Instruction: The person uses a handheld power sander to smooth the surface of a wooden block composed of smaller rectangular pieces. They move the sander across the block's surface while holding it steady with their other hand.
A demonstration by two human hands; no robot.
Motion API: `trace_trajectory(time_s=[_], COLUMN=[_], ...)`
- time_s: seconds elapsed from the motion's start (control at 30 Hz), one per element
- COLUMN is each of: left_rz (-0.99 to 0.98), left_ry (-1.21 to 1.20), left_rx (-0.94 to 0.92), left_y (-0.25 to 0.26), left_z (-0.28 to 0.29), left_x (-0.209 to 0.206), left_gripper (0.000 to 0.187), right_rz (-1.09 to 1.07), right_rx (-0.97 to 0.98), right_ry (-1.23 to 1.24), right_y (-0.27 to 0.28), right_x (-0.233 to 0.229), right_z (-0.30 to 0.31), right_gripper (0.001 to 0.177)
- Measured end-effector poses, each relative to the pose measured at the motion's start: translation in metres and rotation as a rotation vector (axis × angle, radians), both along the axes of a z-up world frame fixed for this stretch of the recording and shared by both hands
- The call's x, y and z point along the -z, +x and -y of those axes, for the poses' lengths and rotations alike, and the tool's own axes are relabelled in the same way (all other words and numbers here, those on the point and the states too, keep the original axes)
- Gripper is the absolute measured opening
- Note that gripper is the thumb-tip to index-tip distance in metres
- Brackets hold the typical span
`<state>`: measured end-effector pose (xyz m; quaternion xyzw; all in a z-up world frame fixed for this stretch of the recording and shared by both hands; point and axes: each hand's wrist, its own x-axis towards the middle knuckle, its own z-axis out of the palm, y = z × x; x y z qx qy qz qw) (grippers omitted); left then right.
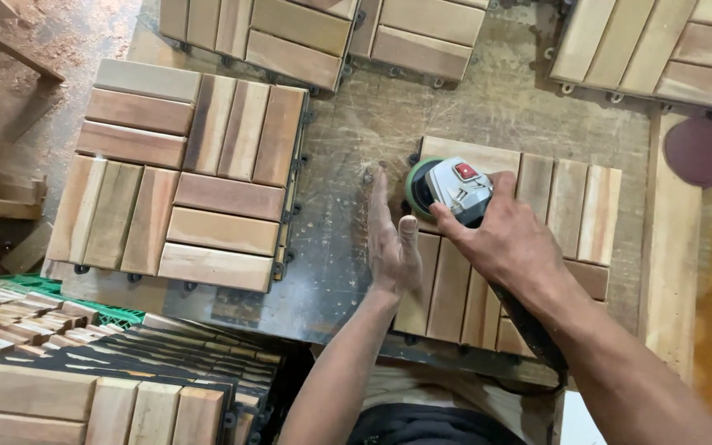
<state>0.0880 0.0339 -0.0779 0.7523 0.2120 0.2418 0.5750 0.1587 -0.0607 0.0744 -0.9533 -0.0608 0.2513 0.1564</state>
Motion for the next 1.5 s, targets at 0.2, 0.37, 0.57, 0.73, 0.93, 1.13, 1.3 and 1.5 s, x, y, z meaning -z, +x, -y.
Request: trace_trajectory(time_s=[0.2, 0.37, 0.57, 0.73, 0.93, 1.13, 1.3, 1.5], left_rz=[0.047, 0.068, 0.082, -0.137, -0.384, -0.338, -0.38, -0.29], left_ry=[0.006, 0.015, 0.029, 0.39, 0.846, 1.112, 1.154, 1.15], left_rx=[-0.025, -0.024, 0.002, 0.146, 0.432, 0.411, 0.483, 0.524], left_y=[0.001, 0.002, 0.001, 0.012, 0.018, 0.045, 0.051, 0.024], left_z=[-0.001, -0.002, -0.001, 0.003, 0.002, 0.016, 0.017, 0.022], left_x=[0.002, 0.006, 0.007, 0.026, 0.0, 0.018, 0.016, 0.004], left_gripper=[0.101, 0.1, 0.1, 0.07, 0.069, 0.073, 0.085, 0.098], right_rz=[-0.017, -0.02, -0.068, -0.077, -0.197, -0.164, -0.078, 0.049], right_rx=[-0.042, -0.041, 0.017, 0.103, 0.213, 0.361, 0.452, 0.508], right_ry=[-0.016, -0.016, -0.022, -0.092, -0.218, -0.205, -0.16, -0.108], right_y=[-0.006, -0.008, -0.01, -0.008, -0.005, 0.003, 0.021, 0.046], right_x=[0.003, 0.001, 0.001, 0.001, -0.011, -0.026, -0.017, -0.017], right_z=[0.001, 0.006, 0.026, 0.063, 0.093, 0.121, 0.136, 0.141], right_gripper=[0.089, 0.087, 0.09, 0.093, 0.089, 0.085, 0.086, 0.081])
